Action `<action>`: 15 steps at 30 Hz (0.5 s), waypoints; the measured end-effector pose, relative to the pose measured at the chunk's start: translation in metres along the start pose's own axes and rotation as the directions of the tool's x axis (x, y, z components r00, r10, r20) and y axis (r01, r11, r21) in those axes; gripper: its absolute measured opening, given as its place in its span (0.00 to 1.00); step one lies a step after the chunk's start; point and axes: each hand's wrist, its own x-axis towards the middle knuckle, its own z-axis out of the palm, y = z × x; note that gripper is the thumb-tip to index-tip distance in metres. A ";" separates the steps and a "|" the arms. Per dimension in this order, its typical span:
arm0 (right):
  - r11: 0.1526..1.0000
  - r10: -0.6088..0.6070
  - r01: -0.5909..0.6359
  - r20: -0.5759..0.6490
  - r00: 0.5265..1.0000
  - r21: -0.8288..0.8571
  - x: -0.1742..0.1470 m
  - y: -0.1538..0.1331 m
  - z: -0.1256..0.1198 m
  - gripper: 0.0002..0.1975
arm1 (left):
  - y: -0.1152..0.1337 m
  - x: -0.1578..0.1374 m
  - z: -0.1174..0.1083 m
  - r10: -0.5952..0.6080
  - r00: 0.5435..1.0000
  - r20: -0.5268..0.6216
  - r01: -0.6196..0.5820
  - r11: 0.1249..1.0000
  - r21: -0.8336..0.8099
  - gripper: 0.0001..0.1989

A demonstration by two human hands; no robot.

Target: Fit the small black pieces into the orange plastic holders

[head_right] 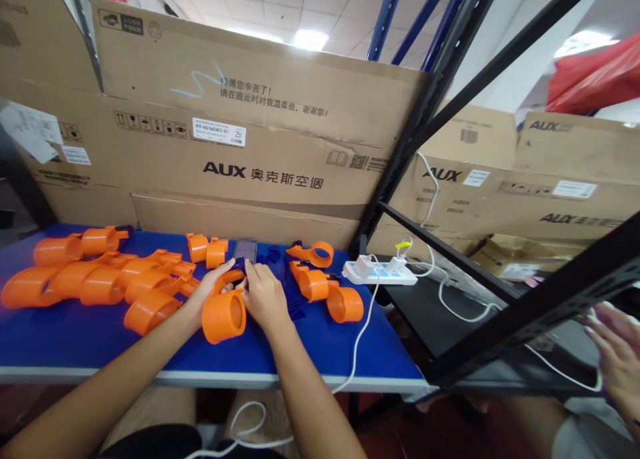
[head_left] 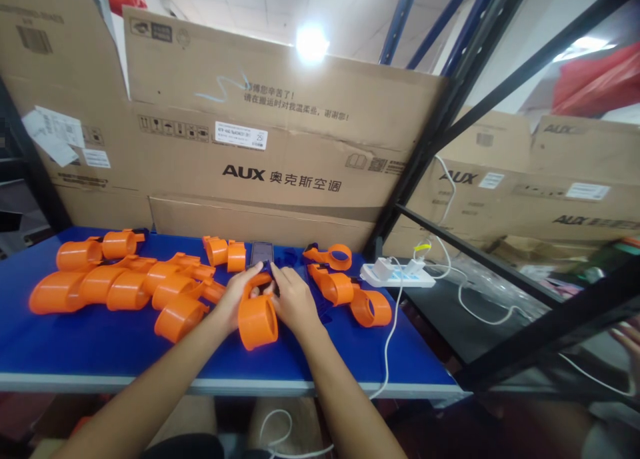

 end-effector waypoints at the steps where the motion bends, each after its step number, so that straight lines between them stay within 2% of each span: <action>1: 1.000 -0.002 0.002 0.002 1.000 -0.002 -0.001 0.000 0.001 0.28 | 0.000 0.000 0.000 -0.017 1.000 0.003 0.017 1.000 -0.003 0.20; 11: 0.998 -0.030 0.031 0.034 0.999 -0.045 -0.003 0.003 0.007 0.25 | 0.001 0.004 -0.005 -0.087 0.995 0.052 0.086 0.996 0.022 0.21; 15: 0.997 -0.041 0.043 0.040 0.998 -0.057 -0.004 0.003 0.008 0.26 | 0.001 0.006 -0.007 -0.078 0.996 0.052 0.077 0.997 0.013 0.22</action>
